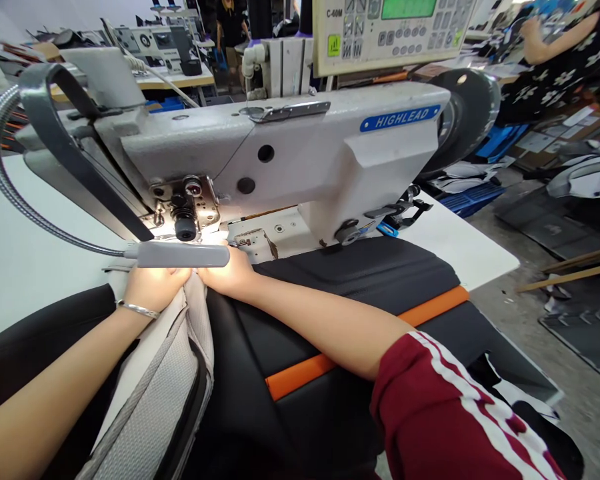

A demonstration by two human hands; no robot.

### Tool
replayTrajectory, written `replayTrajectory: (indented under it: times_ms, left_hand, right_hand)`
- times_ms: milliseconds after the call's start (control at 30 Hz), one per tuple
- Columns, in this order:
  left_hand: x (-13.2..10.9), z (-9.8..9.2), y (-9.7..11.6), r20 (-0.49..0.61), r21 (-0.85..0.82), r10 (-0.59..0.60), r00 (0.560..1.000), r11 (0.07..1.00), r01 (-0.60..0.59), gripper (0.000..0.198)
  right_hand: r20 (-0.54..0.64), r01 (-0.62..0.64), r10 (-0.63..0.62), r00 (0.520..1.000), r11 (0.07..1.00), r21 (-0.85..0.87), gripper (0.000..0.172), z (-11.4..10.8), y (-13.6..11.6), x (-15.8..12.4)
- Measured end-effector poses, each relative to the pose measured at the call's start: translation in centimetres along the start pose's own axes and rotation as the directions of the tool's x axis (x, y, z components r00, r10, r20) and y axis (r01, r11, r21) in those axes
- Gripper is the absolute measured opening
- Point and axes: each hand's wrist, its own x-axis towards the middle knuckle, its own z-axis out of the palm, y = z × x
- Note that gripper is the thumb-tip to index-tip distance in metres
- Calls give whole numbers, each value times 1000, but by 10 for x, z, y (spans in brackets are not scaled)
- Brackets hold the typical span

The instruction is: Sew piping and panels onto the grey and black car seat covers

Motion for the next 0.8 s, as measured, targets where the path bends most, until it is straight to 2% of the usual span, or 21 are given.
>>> replayTrajectory:
  times_ms: [333, 533, 800]
  left_hand:
    - [0, 0, 0, -32, -16, 8, 999, 1000, -9, 21]
    - [-1, -1, 0, -18, -52, -30, 999, 998, 29, 21]
    - [-2, -1, 2, -48, -39, -2, 999, 999, 0, 23]
  right_hand:
    - [-2, -11, 11, 1000, 1000, -20, 15, 2, 0, 1]
    - [-6, -3, 3, 1000, 1000, -24, 16, 4, 2, 1]
    - [-2, -31, 31, 1000, 999, 14, 15, 2, -1, 0]
